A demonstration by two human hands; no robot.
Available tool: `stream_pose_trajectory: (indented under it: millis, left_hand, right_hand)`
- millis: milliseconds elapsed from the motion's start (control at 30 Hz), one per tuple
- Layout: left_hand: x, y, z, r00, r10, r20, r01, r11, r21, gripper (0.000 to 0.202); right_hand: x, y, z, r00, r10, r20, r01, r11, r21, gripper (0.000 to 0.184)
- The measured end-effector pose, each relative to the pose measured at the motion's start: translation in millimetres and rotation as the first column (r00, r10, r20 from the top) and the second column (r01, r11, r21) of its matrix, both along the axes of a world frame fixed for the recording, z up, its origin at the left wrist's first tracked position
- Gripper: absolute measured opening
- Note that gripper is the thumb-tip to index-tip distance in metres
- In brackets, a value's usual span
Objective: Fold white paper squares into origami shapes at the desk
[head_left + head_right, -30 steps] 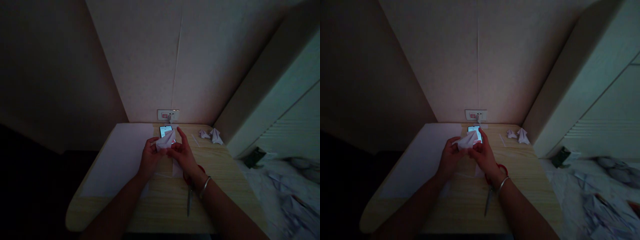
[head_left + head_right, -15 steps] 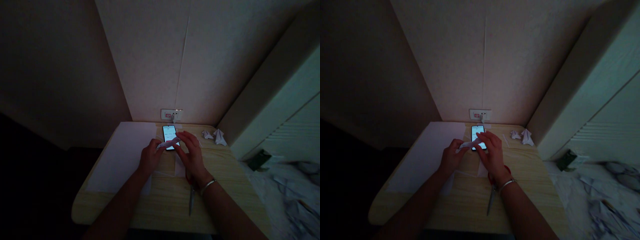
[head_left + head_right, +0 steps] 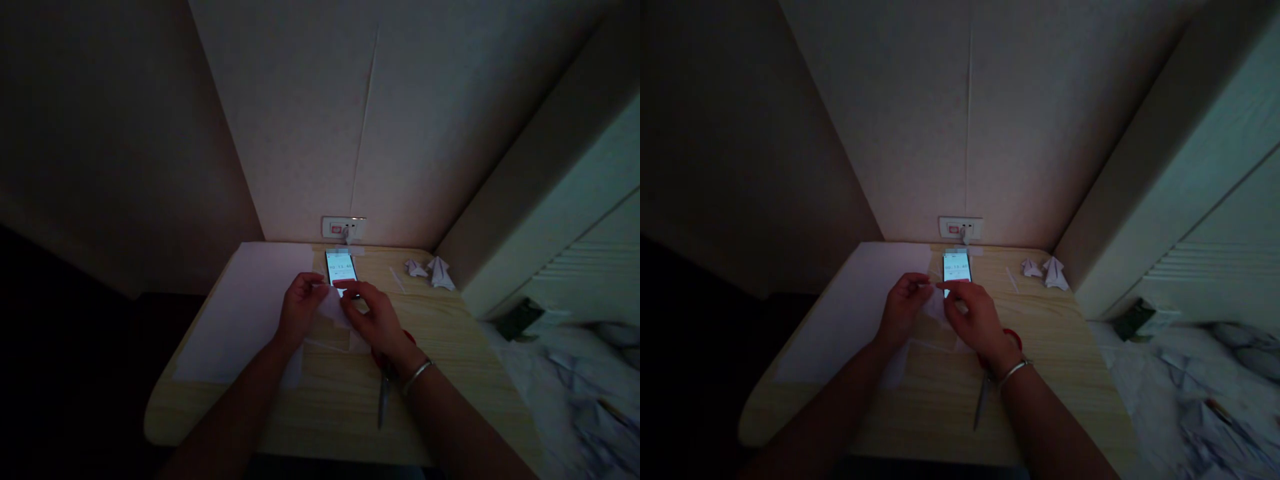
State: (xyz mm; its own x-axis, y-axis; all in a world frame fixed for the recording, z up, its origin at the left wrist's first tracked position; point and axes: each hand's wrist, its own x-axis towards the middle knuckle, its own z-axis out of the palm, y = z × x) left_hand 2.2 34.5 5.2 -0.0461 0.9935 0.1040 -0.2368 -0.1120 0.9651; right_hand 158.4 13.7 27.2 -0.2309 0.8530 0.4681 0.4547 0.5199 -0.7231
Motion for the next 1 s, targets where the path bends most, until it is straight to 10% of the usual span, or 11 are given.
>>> stream_pose_trajectory:
  millis: [433,667,1000]
  left_hand:
    - [3.1,-3.8,0.0,0.990,-0.088,0.109,0.095,0.994,-0.061,0.036]
    - [1.3,0.6,-4.7,0.994,-0.080,0.078,0.089,0.988,-0.122,0.025]
    - [1.2,-2.2,-5.2,0.989,-0.150,-0.012,0.143,0.962,-0.230,0.034]
  right_hand:
    - [0.7,5.5,-6.3,0.995,-0.085,-0.047,0.075,0.978,-0.197,0.029]
    - [2.0,6.1,-5.4,0.973,-0.066,0.219,0.095,0.988,-0.122,0.024]
    - [5.2,13.2,-16.6,0.975,0.081,-0.207,-0.159,0.903,-0.400,0.009]
